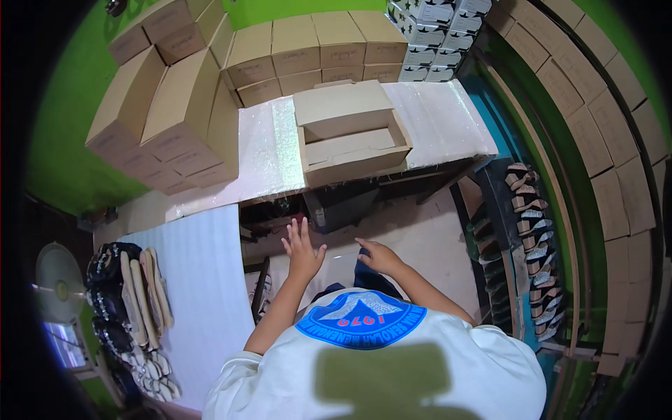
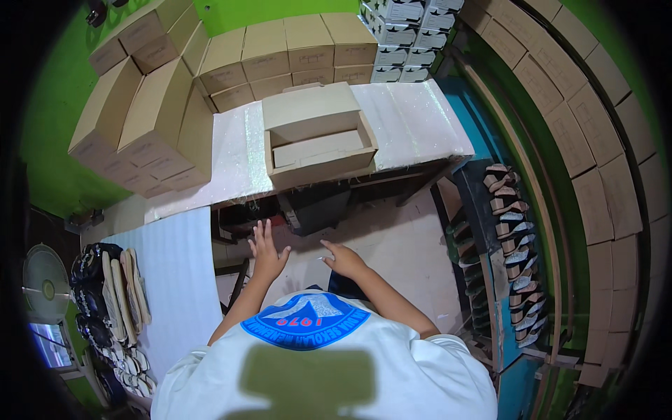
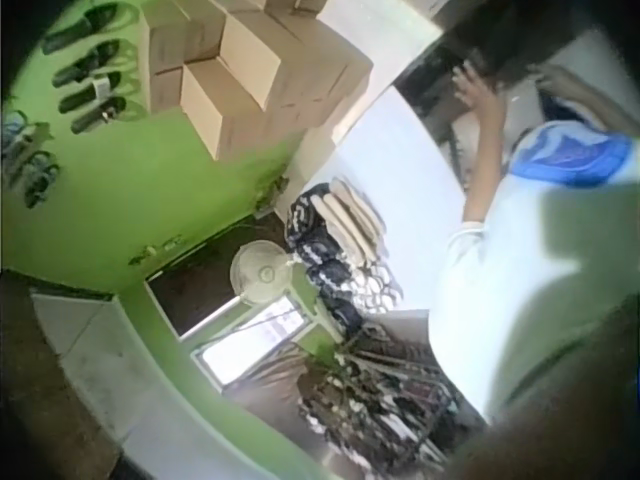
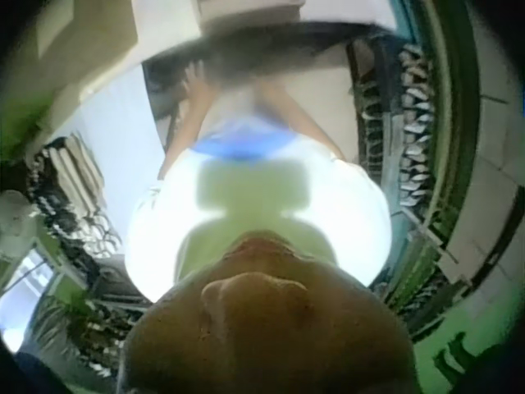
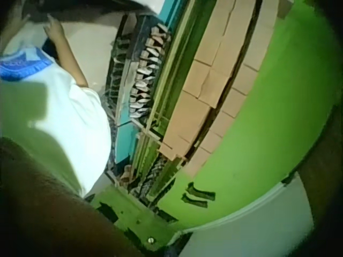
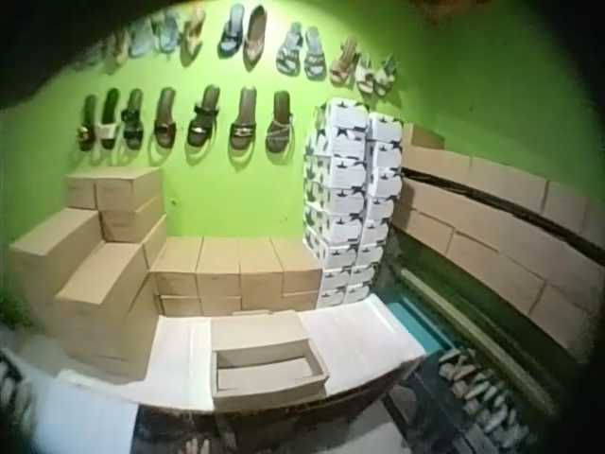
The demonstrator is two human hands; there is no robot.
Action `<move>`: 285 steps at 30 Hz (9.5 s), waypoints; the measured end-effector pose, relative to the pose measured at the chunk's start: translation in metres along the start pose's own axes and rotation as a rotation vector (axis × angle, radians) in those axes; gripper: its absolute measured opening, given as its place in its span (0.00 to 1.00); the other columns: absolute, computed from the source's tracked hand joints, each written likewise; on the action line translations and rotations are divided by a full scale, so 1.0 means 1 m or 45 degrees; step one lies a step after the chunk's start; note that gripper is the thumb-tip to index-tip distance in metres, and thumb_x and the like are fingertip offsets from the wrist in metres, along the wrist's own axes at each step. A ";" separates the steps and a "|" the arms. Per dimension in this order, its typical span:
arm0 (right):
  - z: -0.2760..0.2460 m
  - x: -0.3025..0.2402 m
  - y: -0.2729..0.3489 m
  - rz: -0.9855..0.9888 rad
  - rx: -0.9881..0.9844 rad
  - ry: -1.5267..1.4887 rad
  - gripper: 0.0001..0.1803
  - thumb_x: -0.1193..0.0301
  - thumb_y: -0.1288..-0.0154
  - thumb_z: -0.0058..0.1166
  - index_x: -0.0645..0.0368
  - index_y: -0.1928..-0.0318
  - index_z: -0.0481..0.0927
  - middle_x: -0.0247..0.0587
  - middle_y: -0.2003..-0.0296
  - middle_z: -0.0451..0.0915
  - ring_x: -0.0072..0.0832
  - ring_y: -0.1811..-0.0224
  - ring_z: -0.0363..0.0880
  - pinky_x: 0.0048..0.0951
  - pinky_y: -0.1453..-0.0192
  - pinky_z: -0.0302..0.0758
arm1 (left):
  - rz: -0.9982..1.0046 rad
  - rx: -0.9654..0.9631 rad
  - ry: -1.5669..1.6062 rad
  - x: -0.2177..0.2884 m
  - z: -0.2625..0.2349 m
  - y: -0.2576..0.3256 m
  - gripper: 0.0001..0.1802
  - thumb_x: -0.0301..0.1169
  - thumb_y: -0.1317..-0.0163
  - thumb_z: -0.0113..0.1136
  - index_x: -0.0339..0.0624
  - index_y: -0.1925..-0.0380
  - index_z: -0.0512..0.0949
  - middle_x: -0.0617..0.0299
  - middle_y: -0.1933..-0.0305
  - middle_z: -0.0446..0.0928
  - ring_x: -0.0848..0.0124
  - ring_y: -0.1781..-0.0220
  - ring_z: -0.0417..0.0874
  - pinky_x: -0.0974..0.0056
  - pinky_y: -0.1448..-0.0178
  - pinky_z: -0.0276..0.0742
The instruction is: Packing sandals into cardboard boxes and stacking them.
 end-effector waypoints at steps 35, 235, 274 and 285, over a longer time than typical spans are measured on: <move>0.172 -0.124 0.216 -0.075 0.424 0.604 0.34 0.61 0.44 0.55 0.49 0.37 0.60 0.52 0.36 0.55 0.47 0.36 0.56 0.54 0.35 0.51 | 0.030 -0.252 -0.287 -0.040 -0.085 0.294 0.39 0.48 0.50 0.60 0.46 0.39 0.61 0.43 0.32 0.47 0.44 0.29 0.42 0.36 0.34 0.39; -0.226 0.040 -0.153 -0.229 0.482 0.329 0.55 0.40 0.54 0.56 0.55 0.32 0.47 0.46 0.31 0.42 0.46 0.30 0.44 0.54 0.31 0.38 | -0.131 -0.192 -0.290 0.033 -0.059 -0.202 0.64 0.61 0.66 0.65 0.52 0.32 0.43 0.44 0.30 0.42 0.48 0.29 0.45 0.38 0.33 0.37; -0.309 -0.110 -0.211 -0.617 1.047 0.823 0.25 0.58 0.39 0.49 0.43 0.40 0.66 0.40 0.39 0.63 0.42 0.36 0.57 0.60 0.33 0.39 | -0.047 0.467 0.912 0.033 -0.117 -0.298 0.28 0.49 0.34 0.42 0.34 0.52 0.72 0.48 0.47 0.70 0.59 0.42 0.69 0.61 0.37 0.59; -0.248 -0.069 -0.127 -0.724 0.745 0.759 0.15 0.64 0.47 0.57 0.42 0.56 0.79 0.28 0.58 0.78 0.32 0.50 0.73 0.56 0.35 0.48 | 0.474 0.414 -0.280 0.105 -0.109 -0.199 0.16 0.45 0.49 0.59 0.53 0.62 0.79 0.63 0.45 0.69 0.57 0.35 0.59 0.30 0.36 0.34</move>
Point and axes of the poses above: each hand's wrist, its own y-axis away from the middle knuckle, its own z-axis out of the palm, x = y × z, the point moved 4 cm from there along -y, towards the middle knuckle
